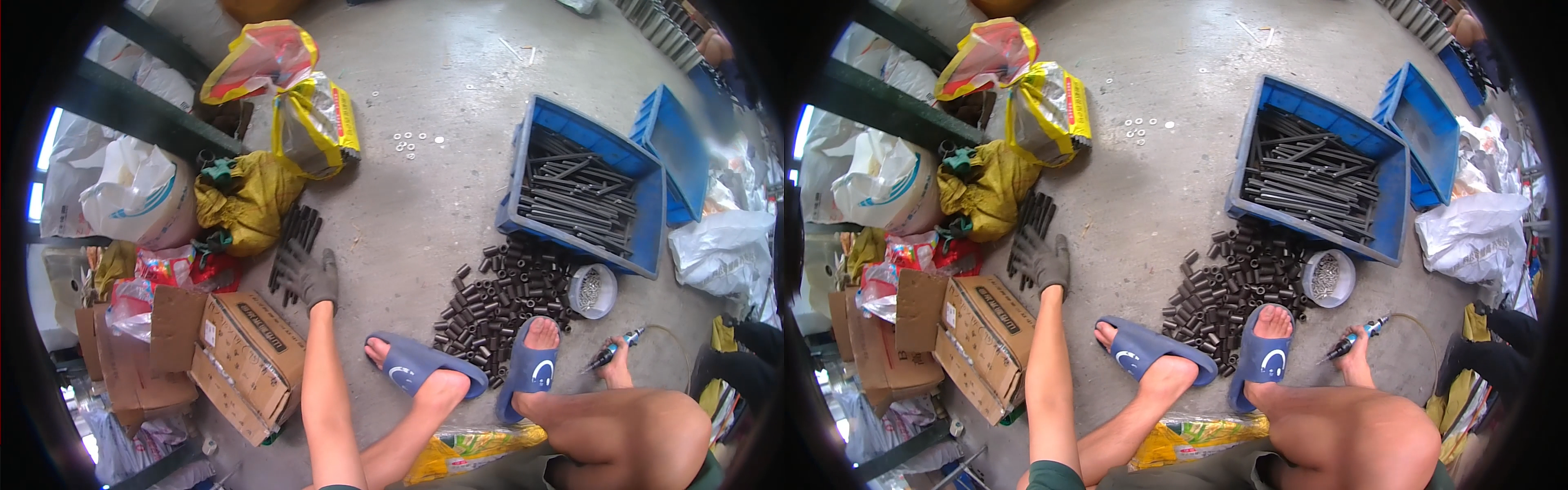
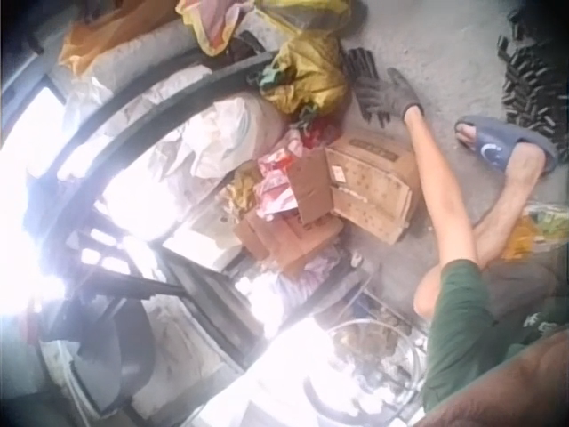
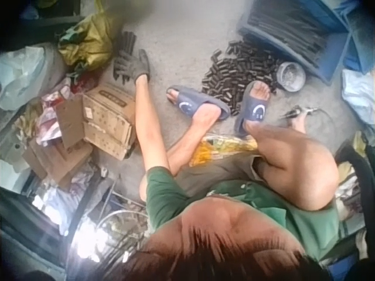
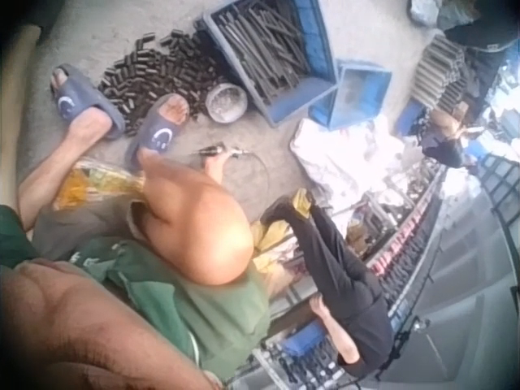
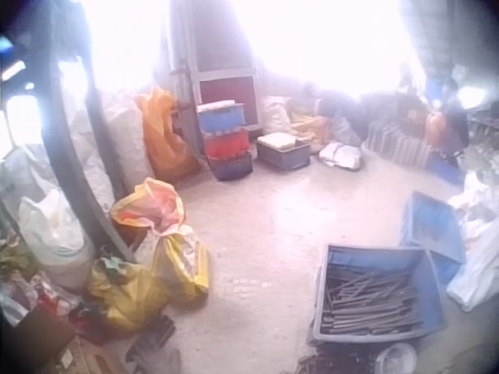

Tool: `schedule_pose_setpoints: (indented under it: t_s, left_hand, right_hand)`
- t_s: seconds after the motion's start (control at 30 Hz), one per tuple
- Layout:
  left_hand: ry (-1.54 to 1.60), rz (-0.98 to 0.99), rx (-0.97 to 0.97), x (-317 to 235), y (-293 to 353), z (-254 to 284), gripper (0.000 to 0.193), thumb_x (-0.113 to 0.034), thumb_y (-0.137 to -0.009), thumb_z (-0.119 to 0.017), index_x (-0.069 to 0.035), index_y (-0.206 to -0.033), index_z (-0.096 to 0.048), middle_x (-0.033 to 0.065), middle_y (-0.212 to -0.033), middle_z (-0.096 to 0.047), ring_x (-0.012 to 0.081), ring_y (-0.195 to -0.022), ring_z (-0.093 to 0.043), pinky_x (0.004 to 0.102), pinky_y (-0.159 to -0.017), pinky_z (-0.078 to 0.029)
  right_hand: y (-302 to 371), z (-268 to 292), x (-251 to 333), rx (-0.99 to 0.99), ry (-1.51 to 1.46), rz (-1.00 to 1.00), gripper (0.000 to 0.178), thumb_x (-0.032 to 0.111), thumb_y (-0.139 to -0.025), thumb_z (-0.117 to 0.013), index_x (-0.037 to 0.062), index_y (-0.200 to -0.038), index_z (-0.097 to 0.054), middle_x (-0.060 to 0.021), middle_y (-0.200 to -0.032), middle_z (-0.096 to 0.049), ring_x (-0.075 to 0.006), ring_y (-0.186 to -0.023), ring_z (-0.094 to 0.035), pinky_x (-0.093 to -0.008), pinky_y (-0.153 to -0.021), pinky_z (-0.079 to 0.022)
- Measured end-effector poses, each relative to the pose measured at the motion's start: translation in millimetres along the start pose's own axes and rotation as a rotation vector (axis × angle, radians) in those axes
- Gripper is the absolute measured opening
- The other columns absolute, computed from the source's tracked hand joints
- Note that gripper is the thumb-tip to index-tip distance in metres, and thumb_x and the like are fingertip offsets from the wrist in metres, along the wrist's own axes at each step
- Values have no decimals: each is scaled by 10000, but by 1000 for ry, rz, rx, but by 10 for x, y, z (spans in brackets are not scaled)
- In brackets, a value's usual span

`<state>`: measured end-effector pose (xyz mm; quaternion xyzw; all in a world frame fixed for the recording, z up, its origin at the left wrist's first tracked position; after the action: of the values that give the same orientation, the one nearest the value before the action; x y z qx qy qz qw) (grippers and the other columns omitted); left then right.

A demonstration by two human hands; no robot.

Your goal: The person picks up long metal rods and cylindrical sleeves from crates on the floor, fits several sleeves onto each rod by hand, and then uses a pneumatic screwdriver to secure components.

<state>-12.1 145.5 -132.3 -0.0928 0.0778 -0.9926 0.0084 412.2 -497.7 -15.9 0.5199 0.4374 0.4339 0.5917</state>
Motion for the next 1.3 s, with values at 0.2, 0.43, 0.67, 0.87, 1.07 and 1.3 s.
schedule_pose_setpoints:
  t_s: [0.2, 0.43, 0.67, 0.87, 1.07, 1.3]
  left_hand:
    - [14, 6, 64, 521, -287, -568, 916, -610, -961, -603, -50, -1634, -338, 255, -1676, -312, 440, -1545, -282, 549, -1254, -249]
    - [-26, 92, 46, 464, -69, -313, 844, -548, -985, -609, -61, -1626, -357, 253, -1666, -332, 443, -1537, -301, 545, -1249, -272]
    - [114, -135, -152, -21, 528, 314, 774, -486, -1009, -616, -72, -1617, -377, 251, -1656, -352, 446, -1529, -320, 540, -1244, -295]
    - [361, -234, -144, -374, 1018, 1056, 642, -321, -1036, -628, -57, -1583, -421, 270, -1616, -396, 460, -1497, -361, 544, -1228, -322]
    - [774, -445, -115, -823, 1233, 1370, 560, -172, -997, -662, -17, -1508, -494, 251, -1499, -518, 447, -1428, -444, 520, -1202, -350]
    - [992, -441, 25, -1022, 1403, 1644, 392, -139, -1001, -664, -5, -1367, -621, 219, -1341, -648, 386, -1275, -595, 461, -1111, -454]
  right_hand:
    - [-247, 83, 563, -179, 218, 247, 226, 271, -936, -694, 52, -991, -707, -130, -896, -728, -284, -817, -697, -417, -868, -570]
    - [-240, 286, 1017, -367, 356, 304, 242, 273, -940, -696, 39, -999, -713, -149, -914, -742, -307, -840, -713, -428, -886, -571]
    - [287, 341, 1492, -620, 707, 217, 259, 275, -944, -698, 25, -1007, -719, -169, -932, -756, -330, -862, -729, -440, -905, -572]
    - [950, 584, 3106, -1078, 591, 1463, 183, 191, -894, -721, 35, -979, -677, -196, -936, -706, -397, -844, -690, -498, -755, -567]
    - [161, 1323, 4514, -978, 1463, 1394, 394, 130, -769, -796, 71, -1132, -656, -95, -1131, -670, -343, -1140, -620, -452, -928, -587]
    - [-70, 1523, 4788, -800, 1697, 1435, 243, 204, -827, -766, 50, -964, -638, -98, -960, -691, -324, -1001, -654, -439, -880, -582]
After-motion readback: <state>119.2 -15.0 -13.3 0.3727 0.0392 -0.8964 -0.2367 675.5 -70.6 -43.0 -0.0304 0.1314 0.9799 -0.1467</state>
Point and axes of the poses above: each hand's wrist, its own y-axis away from the middle knuckle, its own z-axis out of the back of the hand, x = y × z, the point moved 2 cm from there along -y, towards the middle knuckle
